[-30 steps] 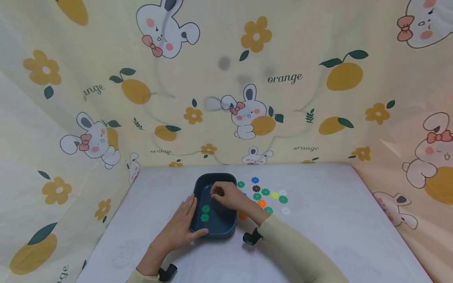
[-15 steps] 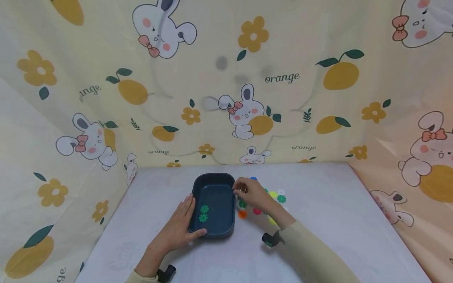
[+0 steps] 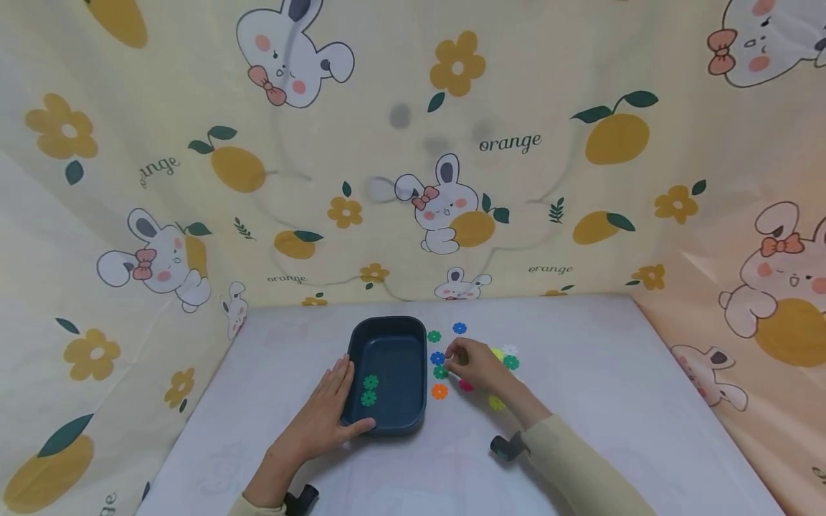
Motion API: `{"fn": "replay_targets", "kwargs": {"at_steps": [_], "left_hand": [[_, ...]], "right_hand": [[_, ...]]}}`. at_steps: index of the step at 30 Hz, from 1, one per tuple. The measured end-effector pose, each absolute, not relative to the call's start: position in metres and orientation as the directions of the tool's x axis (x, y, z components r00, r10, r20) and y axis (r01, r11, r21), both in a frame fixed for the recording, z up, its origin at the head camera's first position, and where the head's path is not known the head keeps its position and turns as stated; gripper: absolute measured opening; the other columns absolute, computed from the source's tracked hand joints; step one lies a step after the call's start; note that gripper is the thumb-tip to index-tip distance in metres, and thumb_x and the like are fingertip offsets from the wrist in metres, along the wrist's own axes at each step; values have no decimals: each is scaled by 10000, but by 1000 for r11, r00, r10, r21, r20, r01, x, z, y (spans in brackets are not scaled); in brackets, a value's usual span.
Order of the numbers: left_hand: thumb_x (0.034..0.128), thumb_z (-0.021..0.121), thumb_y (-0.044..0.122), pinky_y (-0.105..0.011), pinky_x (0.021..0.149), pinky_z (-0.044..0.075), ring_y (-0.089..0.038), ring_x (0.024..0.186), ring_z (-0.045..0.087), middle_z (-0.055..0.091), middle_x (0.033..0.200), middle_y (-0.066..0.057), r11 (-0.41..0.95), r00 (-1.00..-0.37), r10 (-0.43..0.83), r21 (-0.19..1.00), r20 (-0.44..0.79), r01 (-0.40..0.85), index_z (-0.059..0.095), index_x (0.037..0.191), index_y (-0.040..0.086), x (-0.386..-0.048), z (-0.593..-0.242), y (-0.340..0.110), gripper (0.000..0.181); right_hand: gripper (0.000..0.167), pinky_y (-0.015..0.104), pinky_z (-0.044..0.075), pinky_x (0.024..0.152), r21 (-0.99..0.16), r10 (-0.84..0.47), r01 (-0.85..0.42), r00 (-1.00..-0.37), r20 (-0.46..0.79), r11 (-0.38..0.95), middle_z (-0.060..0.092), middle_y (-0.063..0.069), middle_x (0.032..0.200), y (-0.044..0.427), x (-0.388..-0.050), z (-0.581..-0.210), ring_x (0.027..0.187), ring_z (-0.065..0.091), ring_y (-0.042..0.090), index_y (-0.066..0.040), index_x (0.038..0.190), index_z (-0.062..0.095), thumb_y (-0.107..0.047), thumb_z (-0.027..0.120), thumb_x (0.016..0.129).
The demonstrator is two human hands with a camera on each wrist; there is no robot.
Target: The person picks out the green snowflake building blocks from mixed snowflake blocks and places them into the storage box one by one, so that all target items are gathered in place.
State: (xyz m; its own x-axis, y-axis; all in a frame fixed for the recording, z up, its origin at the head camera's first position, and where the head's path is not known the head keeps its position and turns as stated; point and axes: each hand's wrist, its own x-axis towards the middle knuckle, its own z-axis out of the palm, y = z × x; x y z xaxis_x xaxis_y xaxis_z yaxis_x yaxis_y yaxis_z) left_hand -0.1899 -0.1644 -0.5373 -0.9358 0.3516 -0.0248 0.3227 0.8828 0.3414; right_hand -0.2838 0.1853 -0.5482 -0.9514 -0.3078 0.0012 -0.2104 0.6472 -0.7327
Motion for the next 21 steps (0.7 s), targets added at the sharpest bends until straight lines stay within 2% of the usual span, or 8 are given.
{"fn": "replay_targets", "kwargs": {"at_steps": [6,12,21], "left_hand": [[924,628,795,-482,1358,95,-237,1676,13,9,1815,-89,882,-935,355,338,-15,329,108,1723,40,-190,-538,-166,1216],[926,620,798,-476,1358,95,-236,1676,15,15,1814,-91,881,-933,359,334,-12,334,107,1723,41,-190,-538,-166,1213],[928,635,784,-479,1359,93,-244,1676,22,17,1814,-91,884,-937,348,340,-19,321,106,1722,39,-188,-536,-165,1211]], "right_hand": [[222,261,488,672,-732,-300,-172,-953,-47,659,606,23,894,183,-286,-562,841,544,196,-104,1081,715,-165,865,929],[273,289,506,679,-715,-280,-160,-959,-52,680,611,26,897,178,-288,-565,834,548,200,-112,1074,728,-215,906,894],[283,340,503,724,-657,-219,-114,-972,-80,745,593,40,947,169,-282,-564,877,549,217,-135,1089,699,-234,891,906]]}}
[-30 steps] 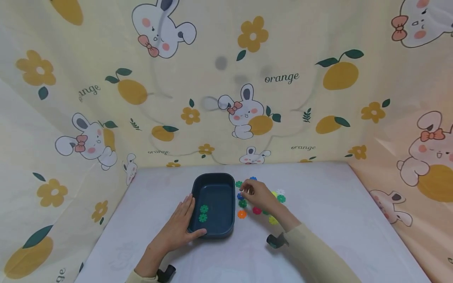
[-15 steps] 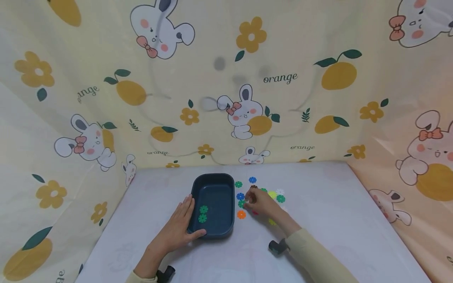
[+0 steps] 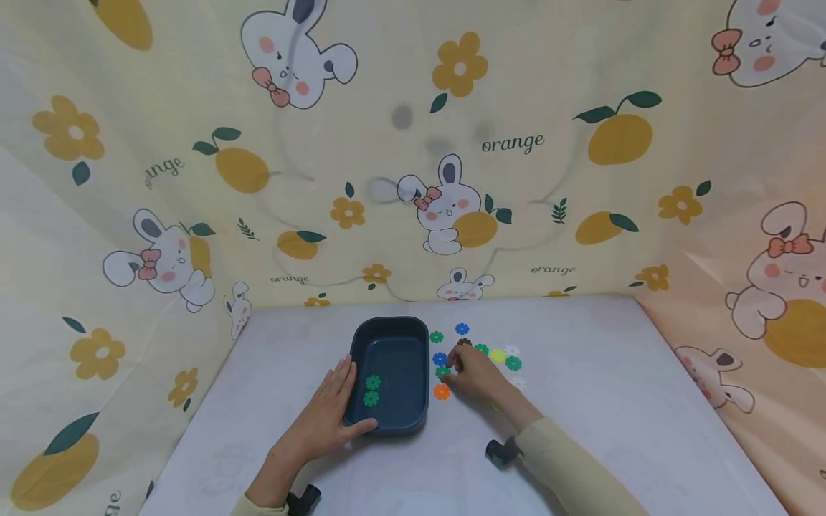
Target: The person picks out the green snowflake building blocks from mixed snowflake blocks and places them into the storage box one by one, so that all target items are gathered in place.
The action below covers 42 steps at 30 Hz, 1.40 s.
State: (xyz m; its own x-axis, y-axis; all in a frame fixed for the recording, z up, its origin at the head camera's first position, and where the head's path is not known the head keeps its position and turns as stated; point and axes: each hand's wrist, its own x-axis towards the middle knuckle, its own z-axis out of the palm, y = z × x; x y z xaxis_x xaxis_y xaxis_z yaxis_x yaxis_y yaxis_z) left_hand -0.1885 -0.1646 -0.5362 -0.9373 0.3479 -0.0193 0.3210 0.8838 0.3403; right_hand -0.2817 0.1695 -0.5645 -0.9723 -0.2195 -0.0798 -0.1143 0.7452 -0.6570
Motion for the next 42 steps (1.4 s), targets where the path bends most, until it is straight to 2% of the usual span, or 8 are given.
{"fn": "replay_targets", "kwargs": {"at_steps": [9,14,20,33,38,42], "left_hand": [[921,624,804,-491,1356,114,-249,1676,28,19,1815,-90,890,-939,343,329,-25,317,100,1725,49,-189,-537,-164,1221],[917,619,813,-491,1356,122,-250,1676,32,21,1815,-90,890,-939,344,326,-23,319,103,1726,49,-189,-538,-164,1226],[925,619,803,-483,1357,107,-243,1676,22,11,1815,-85,885,-937,349,337,-24,321,86,1727,55,-189,-537,-165,1219],[921,628,798,-489,1356,114,-248,1676,30,23,1815,-90,884,-937,349,337,-15,324,104,1724,45,-188,-537,-164,1220],[922,621,802,-488,1357,110,-245,1676,27,22,1815,-91,884,-937,349,336,-17,324,100,1725,47,-188,-537,-165,1219],[923,616,804,-484,1358,102,-244,1676,24,18,1814,-88,884,-936,353,334,-17,327,98,1725,48,-188,-537,-165,1217]], "right_hand": [[226,339,507,739,-663,-233,-128,-970,-72,737,594,37,948,170,-279,-563,884,547,208,-132,1057,674,-175,855,928],[299,344,498,719,-655,-229,-135,-972,-60,744,588,43,945,168,-279,-563,864,542,211,-127,1102,678,-255,876,919],[342,336,467,693,-598,-195,-134,-980,-38,790,583,30,904,164,-279,-566,822,536,206,-136,1068,689,-328,908,889],[283,338,486,708,-632,-169,-95,-984,-56,769,591,35,916,166,-276,-562,843,547,219,-142,1031,653,-225,889,899],[192,325,527,694,-698,-180,-132,-984,5,703,638,25,922,171,-274,-562,827,572,214,-139,1029,633,-104,804,947],[159,276,562,741,-731,-165,-150,-985,52,666,670,14,959,175,-277,-562,850,588,197,-140,1034,643,-80,777,974]]}}
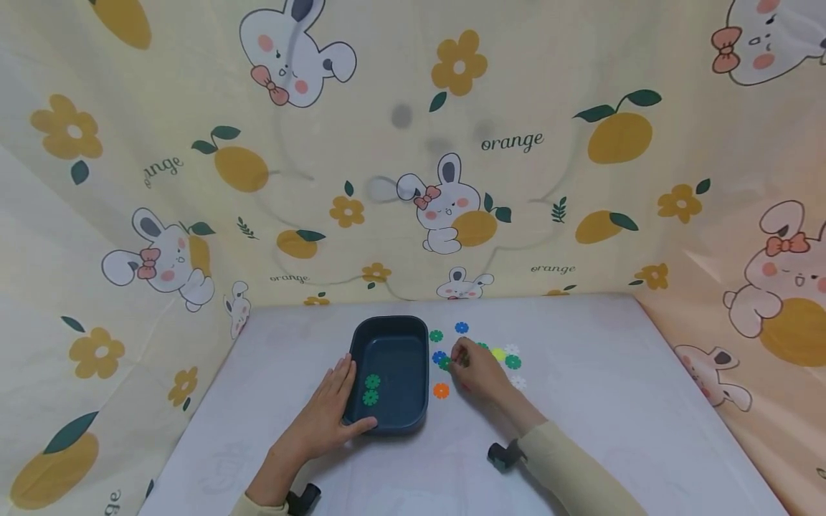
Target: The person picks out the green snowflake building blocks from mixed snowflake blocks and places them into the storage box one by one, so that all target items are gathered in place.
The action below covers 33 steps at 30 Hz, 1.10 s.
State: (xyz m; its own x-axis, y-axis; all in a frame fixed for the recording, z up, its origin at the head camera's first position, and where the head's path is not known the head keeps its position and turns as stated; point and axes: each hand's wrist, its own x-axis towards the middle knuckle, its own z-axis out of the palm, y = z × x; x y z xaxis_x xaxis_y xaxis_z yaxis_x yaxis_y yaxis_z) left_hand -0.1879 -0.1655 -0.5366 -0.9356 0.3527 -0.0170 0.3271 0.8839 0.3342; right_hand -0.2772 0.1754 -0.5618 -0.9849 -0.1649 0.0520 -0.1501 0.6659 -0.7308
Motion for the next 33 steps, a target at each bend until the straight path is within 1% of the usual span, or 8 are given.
{"fn": "replay_targets", "kwargs": {"at_steps": [4,8,16,18,22,24,30,33], "left_hand": [[925,614,805,-481,1358,99,-242,1676,22,13,1814,-87,883,-935,355,334,-19,329,96,1725,49,-188,-537,-165,1216],[924,617,803,-485,1357,102,-244,1676,23,14,1814,-88,883,-935,353,337,-19,327,98,1725,49,-188,-536,-165,1216],[926,615,805,-489,1358,99,-244,1676,15,4,1815,-88,886,-936,350,336,-36,319,94,1726,53,-188,-535,-164,1215],[927,612,807,-487,1358,100,-242,1676,14,2,1815,-87,887,-936,351,335,-38,318,93,1726,52,-189,-536,-164,1215],[935,611,798,-488,1358,100,-244,1676,11,-3,1814,-90,881,-932,360,342,-35,327,89,1724,45,-190,-537,-165,1209],[940,611,792,-489,1359,99,-244,1676,11,-5,1813,-91,879,-931,364,342,-32,332,86,1724,45,-190,-538,-166,1203],[946,605,789,-491,1359,102,-243,1676,7,-10,1813,-90,878,-930,368,338,-27,338,79,1724,47,-190,-537,-166,1197],[952,615,771,-495,1359,98,-247,1675,7,-3,1813,-99,873,-927,374,346,-21,344,84,1721,37,-189,-536,-166,1188]], "right_hand": [[163,240,565,729,-756,-147,-162,-985,88,634,668,25,954,177,-281,-557,845,590,198,-123,1065,645,-86,781,982],[169,220,548,704,-777,-155,-221,-975,160,590,673,33,932,174,-284,-546,825,596,199,-106,1087,646,-86,781,989],[152,219,578,774,-820,-200,-340,-940,277,461,700,24,964,157,-289,-523,851,643,196,-106,1103,675,-107,785,997],[145,226,581,783,-829,-223,-361,-930,291,427,715,32,959,151,-290,-519,855,656,191,-85,1099,681,-100,784,997],[124,225,585,799,-844,-279,-383,-915,291,376,735,48,950,137,-294,-512,864,669,188,-61,1090,686,-83,771,1002],[121,232,588,806,-848,-308,-384,-910,279,366,734,47,960,130,-295,-509,873,666,187,-66,1094,688,-83,767,1004],[116,235,587,791,-829,-405,-384,-889,212,408,687,18,976,103,-299,-507,874,636,172,-115,1083,689,-92,770,1004],[102,237,574,766,-807,-453,-405,-870,195,429,677,9,966,92,-303,-511,857,624,151,-117,1066,686,-84,762,1007]]}}
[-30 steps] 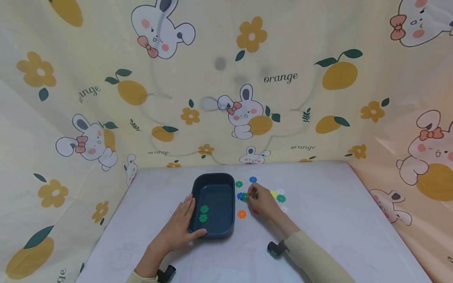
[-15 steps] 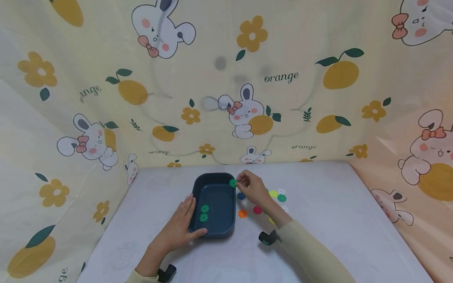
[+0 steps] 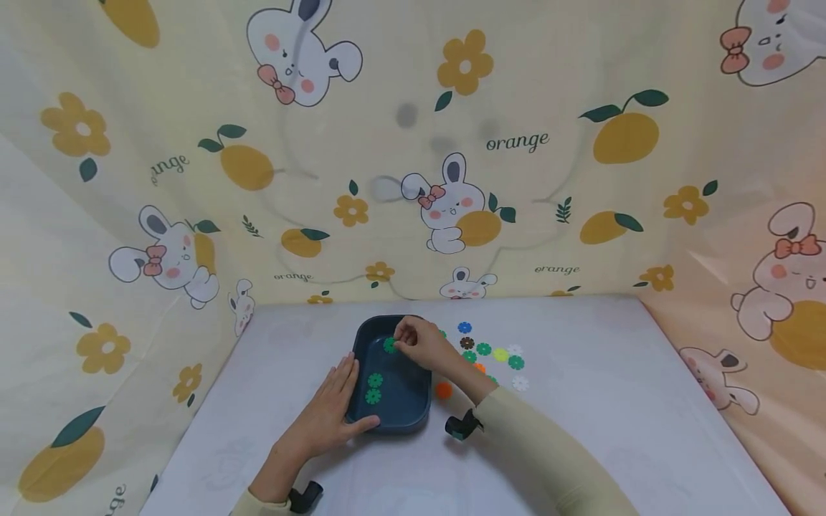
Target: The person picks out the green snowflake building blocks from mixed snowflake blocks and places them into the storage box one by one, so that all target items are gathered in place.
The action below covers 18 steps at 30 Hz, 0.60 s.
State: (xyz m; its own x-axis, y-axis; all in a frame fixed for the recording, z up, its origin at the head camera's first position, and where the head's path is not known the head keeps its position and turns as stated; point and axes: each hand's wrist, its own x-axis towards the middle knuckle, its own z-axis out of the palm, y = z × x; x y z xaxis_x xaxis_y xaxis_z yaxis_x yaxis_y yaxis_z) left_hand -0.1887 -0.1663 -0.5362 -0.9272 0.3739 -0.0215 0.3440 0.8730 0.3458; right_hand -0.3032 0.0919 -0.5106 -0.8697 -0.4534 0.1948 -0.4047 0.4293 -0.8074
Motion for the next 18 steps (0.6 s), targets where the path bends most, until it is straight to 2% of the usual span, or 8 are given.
{"fn": "replay_targets", "kwargs": {"at_steps": [8,18], "left_hand": [[953,612,772,-500,1358,101,-256,1675,16,6,1812,-101,872,-926,377,347,-22,346,90,1721,36,-188,-535,-166,1185],[950,603,783,-504,1358,99,-252,1675,11,1,1813,-90,876,-930,366,351,-33,332,85,1724,51,-190,-537,-167,1185]], "right_hand": [[79,247,559,689,-759,-551,-434,-826,120,486,669,9,915,74,-311,-513,791,602,129,-71,1027,690,-34,752,996],[83,255,555,665,-725,-569,-380,-822,-20,575,679,-5,862,60,-327,-520,749,613,133,-80,978,702,-10,747,979]]}}
